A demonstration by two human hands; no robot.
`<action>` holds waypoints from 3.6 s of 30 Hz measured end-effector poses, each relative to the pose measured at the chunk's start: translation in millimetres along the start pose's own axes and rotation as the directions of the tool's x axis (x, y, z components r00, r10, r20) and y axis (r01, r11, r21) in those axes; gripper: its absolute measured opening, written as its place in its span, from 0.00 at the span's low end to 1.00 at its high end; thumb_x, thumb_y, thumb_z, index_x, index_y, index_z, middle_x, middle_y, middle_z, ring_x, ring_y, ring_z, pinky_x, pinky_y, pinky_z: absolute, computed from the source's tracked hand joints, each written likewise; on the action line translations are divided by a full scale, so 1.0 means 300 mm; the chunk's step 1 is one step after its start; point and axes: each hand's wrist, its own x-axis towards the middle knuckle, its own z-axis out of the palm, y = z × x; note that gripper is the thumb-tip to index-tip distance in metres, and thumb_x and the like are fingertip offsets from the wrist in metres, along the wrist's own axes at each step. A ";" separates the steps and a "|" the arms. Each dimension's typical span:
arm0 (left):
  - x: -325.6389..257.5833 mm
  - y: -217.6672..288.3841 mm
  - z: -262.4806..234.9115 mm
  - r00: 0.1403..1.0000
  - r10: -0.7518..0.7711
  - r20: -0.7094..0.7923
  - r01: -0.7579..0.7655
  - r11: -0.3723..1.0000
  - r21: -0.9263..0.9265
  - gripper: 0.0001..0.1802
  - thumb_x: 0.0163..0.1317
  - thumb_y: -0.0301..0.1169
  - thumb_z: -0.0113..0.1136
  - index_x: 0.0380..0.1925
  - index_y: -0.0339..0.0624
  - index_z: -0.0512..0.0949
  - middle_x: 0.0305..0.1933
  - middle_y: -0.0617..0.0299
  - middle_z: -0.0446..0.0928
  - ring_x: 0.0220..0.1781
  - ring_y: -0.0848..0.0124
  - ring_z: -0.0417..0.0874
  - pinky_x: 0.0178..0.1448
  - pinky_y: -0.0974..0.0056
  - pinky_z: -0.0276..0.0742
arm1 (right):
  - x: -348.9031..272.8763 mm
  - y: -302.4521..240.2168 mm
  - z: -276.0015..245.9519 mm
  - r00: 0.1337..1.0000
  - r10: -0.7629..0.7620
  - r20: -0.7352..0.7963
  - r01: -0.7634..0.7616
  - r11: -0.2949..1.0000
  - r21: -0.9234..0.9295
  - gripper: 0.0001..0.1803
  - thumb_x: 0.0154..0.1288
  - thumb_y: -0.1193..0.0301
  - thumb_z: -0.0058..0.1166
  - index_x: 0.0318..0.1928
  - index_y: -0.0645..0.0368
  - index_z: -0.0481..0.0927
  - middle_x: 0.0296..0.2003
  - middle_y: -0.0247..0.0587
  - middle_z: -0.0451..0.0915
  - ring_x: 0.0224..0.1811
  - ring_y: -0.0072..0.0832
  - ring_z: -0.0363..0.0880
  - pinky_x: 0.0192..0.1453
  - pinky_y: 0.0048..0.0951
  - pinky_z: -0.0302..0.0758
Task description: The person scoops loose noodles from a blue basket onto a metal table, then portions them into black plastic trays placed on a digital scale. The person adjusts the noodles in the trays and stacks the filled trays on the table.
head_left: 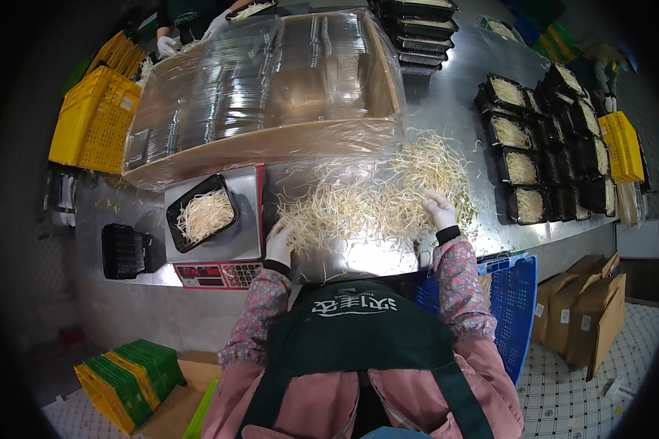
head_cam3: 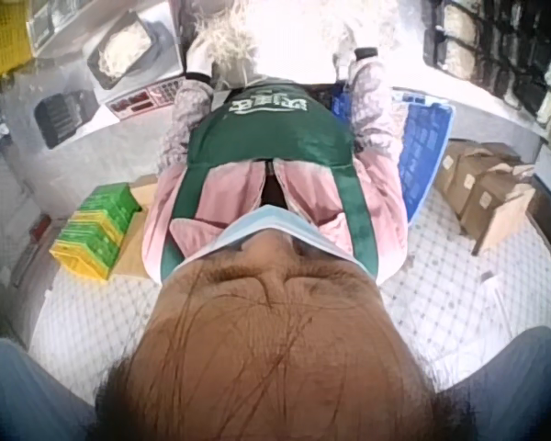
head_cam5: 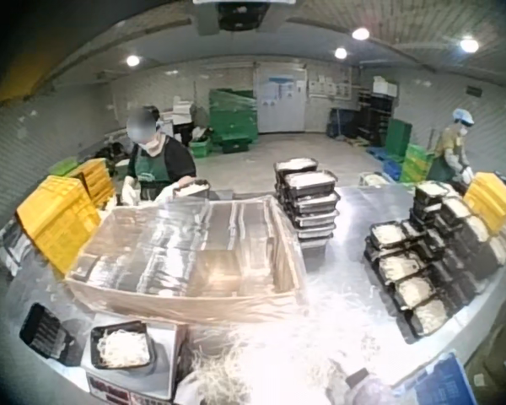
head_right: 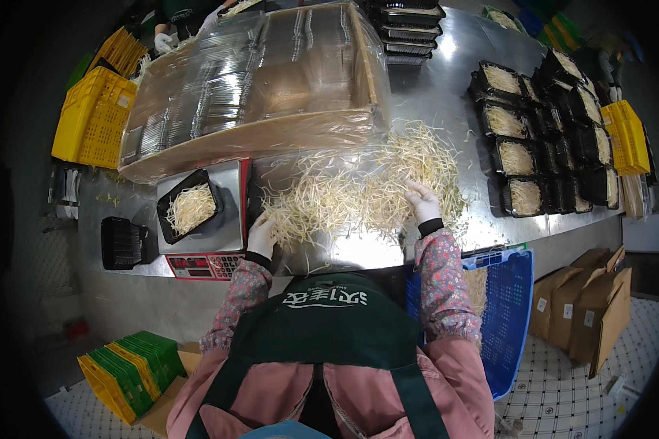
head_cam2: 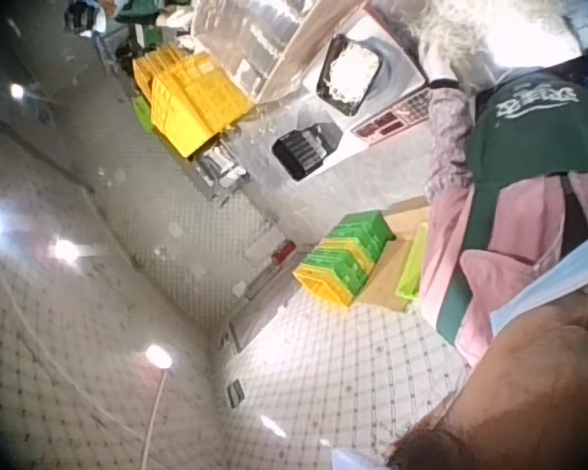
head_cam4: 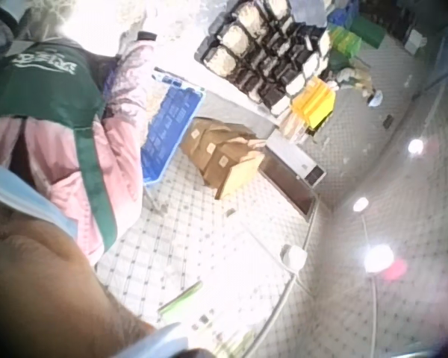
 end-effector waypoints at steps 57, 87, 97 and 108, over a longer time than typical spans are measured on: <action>0.072 0.155 0.243 0.789 0.258 0.558 -0.559 -0.076 0.826 0.20 0.54 0.33 0.60 0.48 0.44 0.75 0.45 0.54 0.78 0.47 0.53 0.79 0.51 0.55 0.76 | 0.084 -0.216 0.253 0.880 -0.098 0.464 0.468 0.020 -0.884 0.22 0.51 0.66 0.57 0.49 0.48 0.81 0.38 0.50 0.83 0.43 0.45 0.81 0.48 0.43 0.77; 0.056 0.075 0.426 0.765 -0.036 0.643 -0.629 -0.252 0.735 0.60 0.34 0.40 0.77 0.69 0.44 0.53 0.65 0.49 0.61 0.64 0.52 0.67 0.59 0.51 0.71 | -0.092 0.027 0.347 0.895 0.036 0.444 0.443 0.040 -0.896 0.45 0.50 0.65 0.60 0.68 0.63 0.56 0.53 0.59 0.70 0.56 0.50 0.72 0.55 0.42 0.72; 0.062 0.000 0.326 0.716 0.127 0.686 -0.662 -0.185 0.726 0.20 0.58 0.45 0.58 0.46 0.45 0.74 0.42 0.53 0.76 0.45 0.53 0.79 0.46 0.53 0.76 | -0.090 -0.063 0.232 0.842 -0.070 0.535 0.533 -0.049 -0.845 0.23 0.59 0.68 0.51 0.57 0.56 0.72 0.41 0.53 0.80 0.43 0.47 0.80 0.46 0.44 0.76; -0.081 0.136 0.284 0.294 0.279 0.914 -0.811 -0.433 0.393 0.22 0.50 0.27 0.57 0.49 0.49 0.74 0.39 0.61 0.75 0.40 0.59 0.77 0.42 0.58 0.74 | -0.087 -0.396 0.183 0.864 -0.391 0.316 0.463 0.372 -0.805 0.19 0.58 0.64 0.60 0.49 0.58 0.79 0.38 0.53 0.82 0.41 0.47 0.81 0.46 0.39 0.77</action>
